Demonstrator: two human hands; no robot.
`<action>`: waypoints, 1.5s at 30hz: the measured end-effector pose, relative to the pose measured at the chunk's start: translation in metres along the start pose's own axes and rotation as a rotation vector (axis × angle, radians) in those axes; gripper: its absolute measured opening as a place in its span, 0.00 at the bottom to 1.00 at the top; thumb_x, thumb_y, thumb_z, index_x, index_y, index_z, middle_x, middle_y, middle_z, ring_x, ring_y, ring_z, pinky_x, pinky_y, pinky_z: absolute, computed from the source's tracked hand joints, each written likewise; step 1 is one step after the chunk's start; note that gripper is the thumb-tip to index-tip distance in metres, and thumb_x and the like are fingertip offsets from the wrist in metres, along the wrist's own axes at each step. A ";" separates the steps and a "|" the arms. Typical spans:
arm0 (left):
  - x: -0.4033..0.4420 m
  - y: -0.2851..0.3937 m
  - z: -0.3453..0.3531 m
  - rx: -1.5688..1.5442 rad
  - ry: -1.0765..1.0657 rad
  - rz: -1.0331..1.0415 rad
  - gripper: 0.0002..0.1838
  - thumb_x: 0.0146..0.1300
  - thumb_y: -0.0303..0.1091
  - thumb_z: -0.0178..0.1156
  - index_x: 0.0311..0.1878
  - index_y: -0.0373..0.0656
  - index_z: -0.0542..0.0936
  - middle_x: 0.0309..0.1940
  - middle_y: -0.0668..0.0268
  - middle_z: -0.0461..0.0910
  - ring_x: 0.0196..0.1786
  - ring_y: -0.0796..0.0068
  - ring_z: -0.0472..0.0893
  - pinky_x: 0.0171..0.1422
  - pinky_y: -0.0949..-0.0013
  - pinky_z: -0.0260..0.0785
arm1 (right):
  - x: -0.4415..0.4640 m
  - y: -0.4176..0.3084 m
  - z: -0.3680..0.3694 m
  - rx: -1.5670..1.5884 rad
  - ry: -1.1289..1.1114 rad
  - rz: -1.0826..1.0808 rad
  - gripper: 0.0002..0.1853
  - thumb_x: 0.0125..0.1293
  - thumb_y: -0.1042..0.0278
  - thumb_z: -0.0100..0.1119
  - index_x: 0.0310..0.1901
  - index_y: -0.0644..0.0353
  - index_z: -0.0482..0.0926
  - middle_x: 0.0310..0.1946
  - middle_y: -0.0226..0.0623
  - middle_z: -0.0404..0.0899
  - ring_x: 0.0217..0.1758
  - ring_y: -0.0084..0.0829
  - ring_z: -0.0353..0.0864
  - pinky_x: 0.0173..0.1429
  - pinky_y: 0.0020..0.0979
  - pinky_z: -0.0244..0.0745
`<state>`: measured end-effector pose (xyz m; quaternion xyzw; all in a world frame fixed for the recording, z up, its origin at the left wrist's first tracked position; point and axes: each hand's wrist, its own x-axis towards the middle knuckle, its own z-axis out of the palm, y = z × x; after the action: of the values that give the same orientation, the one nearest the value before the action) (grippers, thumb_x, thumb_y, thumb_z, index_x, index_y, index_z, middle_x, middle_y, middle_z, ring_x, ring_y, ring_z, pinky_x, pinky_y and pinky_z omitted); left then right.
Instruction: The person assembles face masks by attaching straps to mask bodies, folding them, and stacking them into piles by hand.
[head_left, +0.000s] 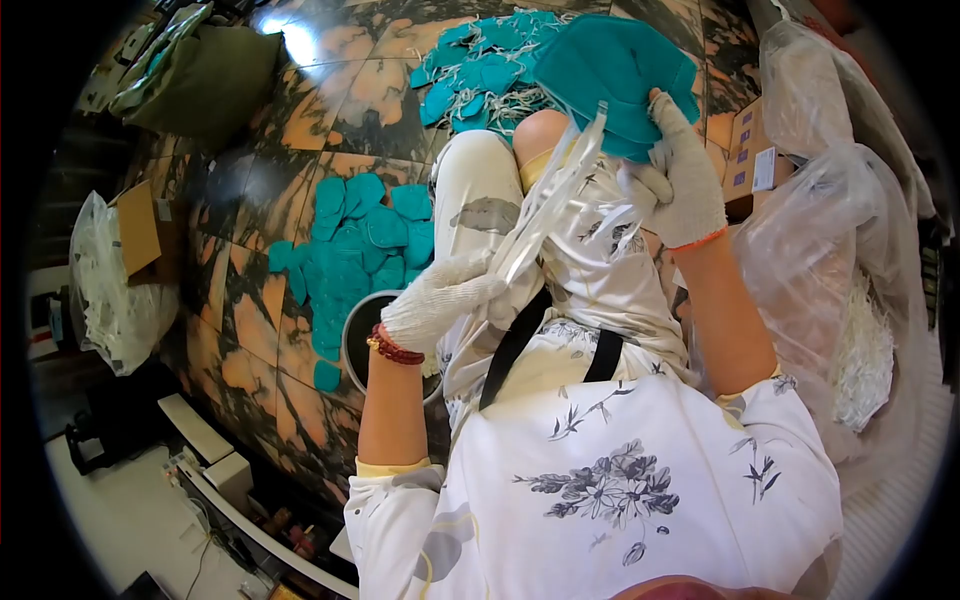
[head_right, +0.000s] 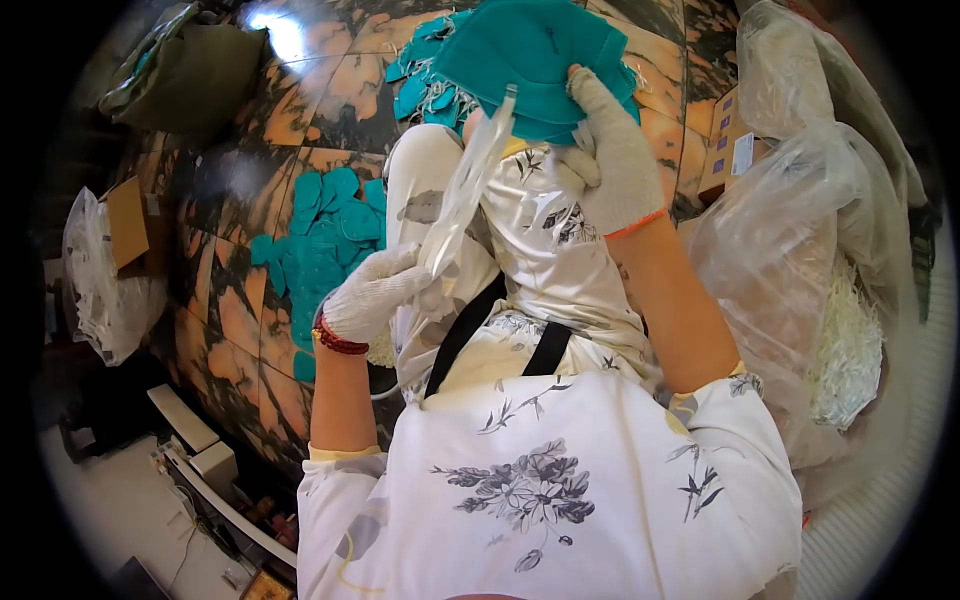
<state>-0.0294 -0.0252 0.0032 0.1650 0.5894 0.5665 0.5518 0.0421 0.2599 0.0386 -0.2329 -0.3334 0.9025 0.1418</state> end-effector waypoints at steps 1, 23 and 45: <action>0.002 -0.003 0.004 -0.058 -0.019 -0.025 0.15 0.73 0.33 0.56 0.57 0.34 0.79 0.37 0.71 0.80 0.37 0.83 0.77 0.46 0.79 0.69 | -0.002 0.002 -0.006 -0.003 -0.003 0.060 0.06 0.76 0.58 0.59 0.40 0.46 0.76 0.23 0.22 0.73 0.11 0.14 0.50 0.15 0.19 0.48; 0.010 -0.011 0.037 -0.142 -0.091 -0.120 0.12 0.68 0.29 0.64 0.52 0.36 0.79 0.36 0.68 0.82 0.34 0.82 0.82 0.37 0.80 0.75 | 0.003 -0.004 -0.045 -0.285 -0.181 -0.307 0.04 0.69 0.68 0.66 0.37 0.53 0.80 0.24 0.18 0.70 0.23 0.12 0.63 0.28 0.18 0.60; 0.018 -0.031 0.041 -0.029 -0.118 -0.074 0.17 0.77 0.42 0.55 0.55 0.37 0.78 0.33 0.72 0.75 0.35 0.82 0.74 0.41 0.76 0.69 | -0.027 -0.012 -0.023 0.180 -0.387 -0.107 0.13 0.78 0.64 0.49 0.56 0.60 0.73 0.54 0.36 0.73 0.58 0.33 0.75 0.67 0.38 0.71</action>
<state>0.0125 0.0004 -0.0213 0.1683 0.5532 0.5433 0.6086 0.0778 0.2703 0.0400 -0.0239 -0.2844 0.9477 0.1430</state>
